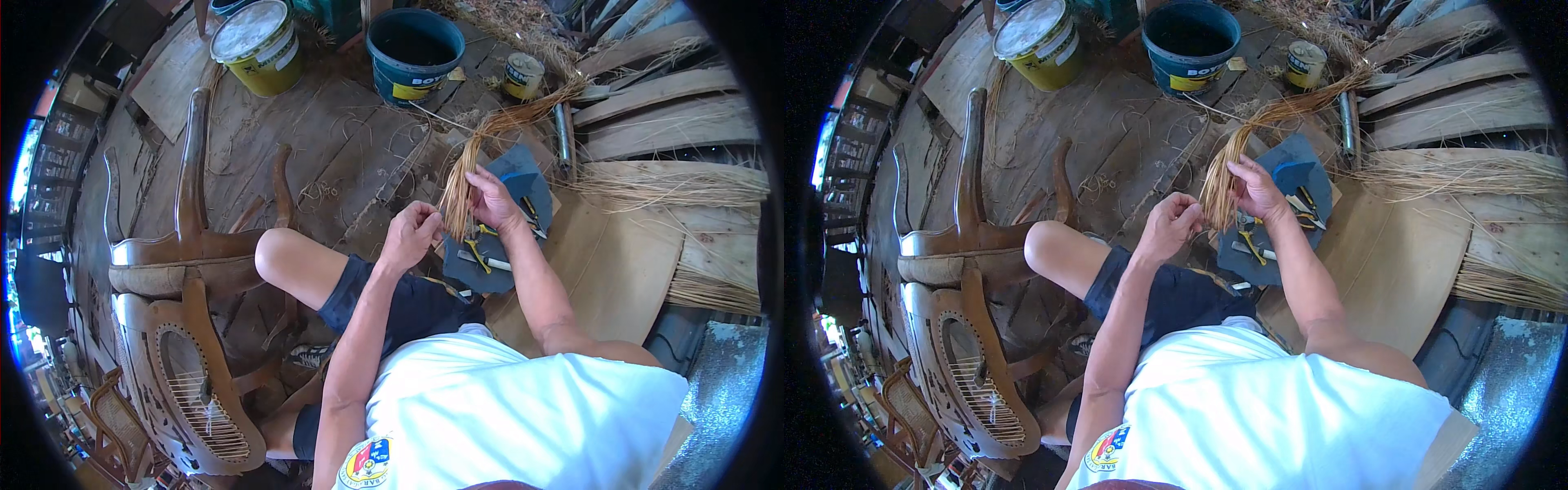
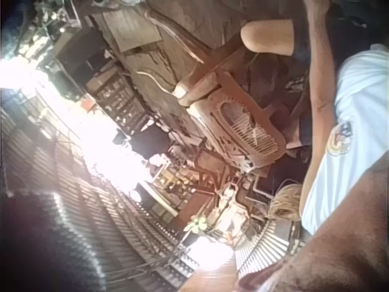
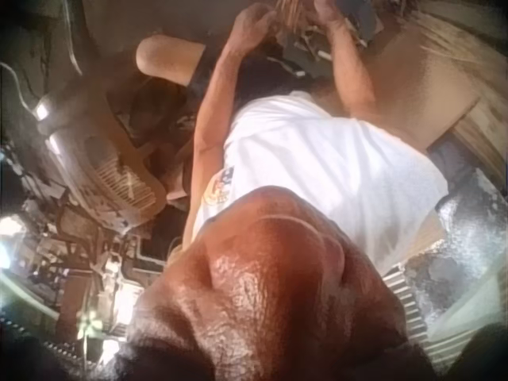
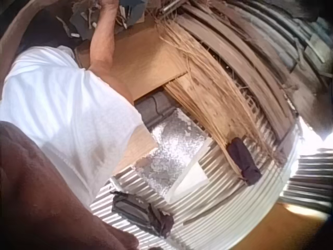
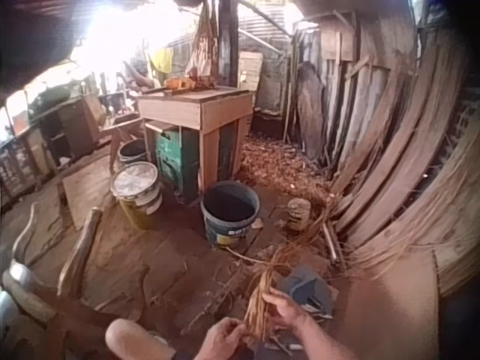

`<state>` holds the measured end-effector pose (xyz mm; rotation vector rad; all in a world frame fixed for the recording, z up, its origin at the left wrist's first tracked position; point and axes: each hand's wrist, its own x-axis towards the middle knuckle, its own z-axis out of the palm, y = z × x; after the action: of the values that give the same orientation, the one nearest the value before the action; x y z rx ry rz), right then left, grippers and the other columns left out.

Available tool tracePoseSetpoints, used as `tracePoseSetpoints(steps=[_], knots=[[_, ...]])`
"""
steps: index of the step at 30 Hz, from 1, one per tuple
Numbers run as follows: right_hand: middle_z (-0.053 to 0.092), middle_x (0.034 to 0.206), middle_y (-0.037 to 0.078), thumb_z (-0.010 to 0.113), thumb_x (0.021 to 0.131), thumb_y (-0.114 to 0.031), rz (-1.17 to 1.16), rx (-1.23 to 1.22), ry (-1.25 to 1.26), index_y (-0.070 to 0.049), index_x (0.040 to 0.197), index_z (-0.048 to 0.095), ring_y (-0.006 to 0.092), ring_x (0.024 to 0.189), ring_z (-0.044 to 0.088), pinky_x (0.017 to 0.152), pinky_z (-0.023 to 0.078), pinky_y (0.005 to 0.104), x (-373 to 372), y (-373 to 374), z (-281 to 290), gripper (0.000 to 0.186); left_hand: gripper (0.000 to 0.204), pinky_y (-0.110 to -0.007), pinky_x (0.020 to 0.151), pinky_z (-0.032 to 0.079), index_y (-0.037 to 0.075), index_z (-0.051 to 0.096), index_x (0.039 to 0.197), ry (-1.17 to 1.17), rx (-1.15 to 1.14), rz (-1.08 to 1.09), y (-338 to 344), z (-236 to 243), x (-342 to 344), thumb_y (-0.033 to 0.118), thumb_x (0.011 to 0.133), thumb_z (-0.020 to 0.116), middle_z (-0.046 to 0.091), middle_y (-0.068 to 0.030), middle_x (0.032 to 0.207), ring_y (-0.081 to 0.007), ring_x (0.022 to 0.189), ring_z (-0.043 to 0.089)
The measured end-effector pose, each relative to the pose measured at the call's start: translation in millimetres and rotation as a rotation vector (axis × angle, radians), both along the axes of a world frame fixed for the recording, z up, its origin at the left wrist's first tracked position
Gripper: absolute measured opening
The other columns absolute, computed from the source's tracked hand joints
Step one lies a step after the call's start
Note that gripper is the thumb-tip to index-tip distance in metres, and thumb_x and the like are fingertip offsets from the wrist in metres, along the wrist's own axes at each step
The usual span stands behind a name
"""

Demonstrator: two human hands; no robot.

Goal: Repairing a wooden chair by weaving cane material into the backrest.

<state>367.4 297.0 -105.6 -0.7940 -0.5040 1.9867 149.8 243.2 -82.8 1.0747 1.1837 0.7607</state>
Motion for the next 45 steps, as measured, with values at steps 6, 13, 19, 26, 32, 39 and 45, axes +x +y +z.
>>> tracePoseSetpoints(steps=[6, 13, 19, 26, 32, 39, 45], knots=[[0.068, 0.11, 0.009, 0.051, 0.102, -0.012, -0.044, -0.018, 0.021, -0.005, 0.128, 0.057, 0.0183, 0.095, 0.07, 0.083, 0.059, 0.032, 3, -1, -3, 0.027, 0.013, -0.019, 0.059, 0.039, 0.006, 0.062, 0.107, -0.373, -0.162, -0.032, 3, 6, 2, 0.015, 0.099, 0.062, 0.06, 0.0041, 0.08, -0.003, 0.063, 0.049], [0.07, 0.105, 0.009, 0.052, 0.103, -0.014, 0.018, 0.016, 0.083, -0.005, 0.128, 0.057, 0.0181, 0.091, 0.07, 0.078, 0.059, 0.031, 6, 4, -7, 0.027, 0.01, -0.017, 0.059, 0.039, 0.01, 0.063, 0.107, -0.444, -0.159, 0.126, 4, -5, -1, 0.014, 0.099, 0.064, 0.06, 0.005, 0.082, -0.0012, 0.067, 0.05], [0.07, 0.106, 0.01, 0.053, 0.103, -0.018, 0.047, 0.035, 0.056, -0.006, 0.128, 0.056, 0.0216, 0.092, 0.071, 0.081, 0.059, 0.0362, 2, 5, -7, 0.028, 0.012, -0.018, 0.058, 0.041, 0.009, 0.062, 0.109, -0.503, -0.161, 0.23, 5, -6, -12, 0.013, 0.098, 0.064, 0.064, 0.0023, 0.087, -0.0022, 0.068, 0.053], [0.069, 0.106, 0.011, 0.053, 0.104, -0.019, 0.057, 0.046, 0.055, -0.005, 0.129, 0.055, 0.0234, 0.096, 0.071, 0.084, 0.058, 0.0389, -5, 7, -7, 0.029, 0.011, -0.018, 0.05, 0.036, 0.007, 0.059, 0.107, -0.49, -0.205, 0.284, 2, -3, -16, 0.015, 0.1, 0.061, 0.065, -0.0012, 0.083, -0.0028, 0.058, 0.048], [0.069, 0.104, 0.011, 0.054, 0.103, -0.019, 0.039, 0.047, 0.006, -0.003, 0.128, 0.057, 0.0218, 0.096, 0.07, 0.087, 0.057, 0.0365, -4, 5, -9, 0.029, 0.015, -0.019, 0.052, 0.038, 0.007, 0.059, 0.108, -0.399, -0.206, 0.242, -4, -3, -15, 0.02, 0.102, 0.061, 0.065, -0.0013, 0.08, -0.0033, 0.061, 0.051], [0.07, 0.105, 0.009, 0.057, 0.102, -0.018, 0.004, -0.021, -0.001, -0.003, 0.122, 0.062, 0.019, 0.095, 0.069, 0.089, 0.056, 0.035, -11, 5, -7, 0.026, 0.026, -0.025, 0.084, 0.051, 0.005, 0.062, 0.123, -0.56, -0.146, 0.141, -8, -9, -13, 0.013, 0.099, 0.065, 0.069, -0.0012, 0.099, -0.0082, 0.093, 0.065], [0.072, 0.103, 0.008, 0.059, 0.101, -0.017, -0.023, -0.039, 0.015, -0.003, 0.12, 0.064, 0.0187, 0.094, 0.07, 0.085, 0.058, 0.0349, -3, 9, -3, 0.024, 0.027, -0.026, 0.087, 0.052, 0.005, 0.062, 0.125, -0.63, -0.277, 0.153, -7, -1, -12, 0.008, 0.098, 0.064, 0.071, -0.0034, 0.103, -0.0103, 0.093, 0.066]])
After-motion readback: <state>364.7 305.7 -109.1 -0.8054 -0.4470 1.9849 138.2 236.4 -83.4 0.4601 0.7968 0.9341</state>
